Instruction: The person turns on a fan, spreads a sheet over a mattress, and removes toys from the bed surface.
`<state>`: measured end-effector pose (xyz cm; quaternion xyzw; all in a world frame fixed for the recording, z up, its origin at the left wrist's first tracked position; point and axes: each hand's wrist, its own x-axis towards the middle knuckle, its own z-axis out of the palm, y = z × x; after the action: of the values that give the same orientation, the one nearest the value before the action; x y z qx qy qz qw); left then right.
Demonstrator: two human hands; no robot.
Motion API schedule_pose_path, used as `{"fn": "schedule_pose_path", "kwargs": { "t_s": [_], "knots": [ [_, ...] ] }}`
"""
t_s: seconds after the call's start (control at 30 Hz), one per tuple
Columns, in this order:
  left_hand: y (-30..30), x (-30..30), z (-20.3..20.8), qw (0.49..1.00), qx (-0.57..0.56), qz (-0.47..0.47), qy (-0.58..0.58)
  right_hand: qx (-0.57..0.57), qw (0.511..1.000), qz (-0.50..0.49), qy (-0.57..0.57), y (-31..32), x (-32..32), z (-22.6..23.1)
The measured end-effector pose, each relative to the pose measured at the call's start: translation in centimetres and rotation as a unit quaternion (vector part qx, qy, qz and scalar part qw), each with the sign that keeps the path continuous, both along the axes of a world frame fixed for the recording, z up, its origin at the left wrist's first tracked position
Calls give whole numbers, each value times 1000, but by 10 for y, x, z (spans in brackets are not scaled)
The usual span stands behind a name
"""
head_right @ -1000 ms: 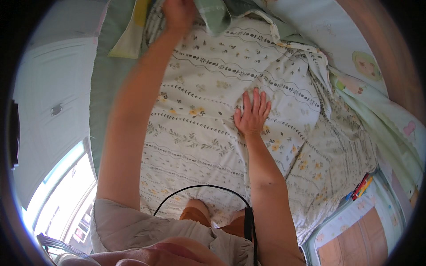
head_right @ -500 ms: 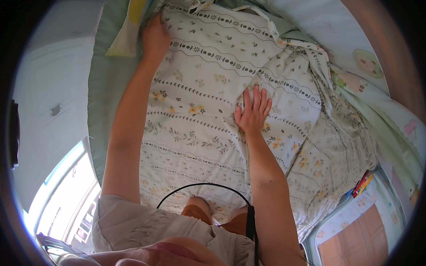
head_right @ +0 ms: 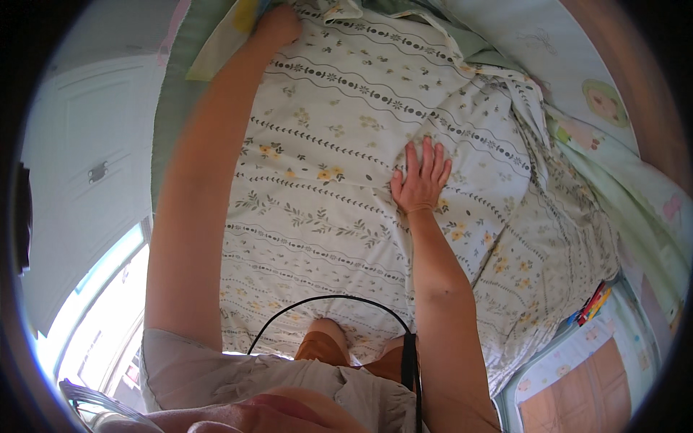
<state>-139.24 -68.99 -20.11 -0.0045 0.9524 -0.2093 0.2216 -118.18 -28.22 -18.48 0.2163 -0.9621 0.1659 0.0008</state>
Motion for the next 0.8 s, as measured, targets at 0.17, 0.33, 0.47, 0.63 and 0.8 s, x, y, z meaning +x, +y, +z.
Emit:
{"fn": "schedule_pose_path", "kwargs": {
  "t_s": [0.17, 0.33, 0.47, 0.63, 0.8],
  "knots": [
    [27, -12, 42, 992, 117, -26, -25, 16, 1000, -13, -10, 12, -3, -3],
    [-18, -4, 45, 714, 515, 474, 2, -2, 1000, -8, -9, 2, 1, -6],
    [-5, -6, 73, 655, 552, 511, -68, 3, 1000, -12, -7, 9, -1, -6],
    [4, 8, 78, 540, 665, 511, -66, 9, 1000, -12, 2, 12, -1, -7],
    [-10, 31, 60, 645, 660, 380, 67, -2, 1000, -1, 2, 3, 0, -4]
  ]
}}
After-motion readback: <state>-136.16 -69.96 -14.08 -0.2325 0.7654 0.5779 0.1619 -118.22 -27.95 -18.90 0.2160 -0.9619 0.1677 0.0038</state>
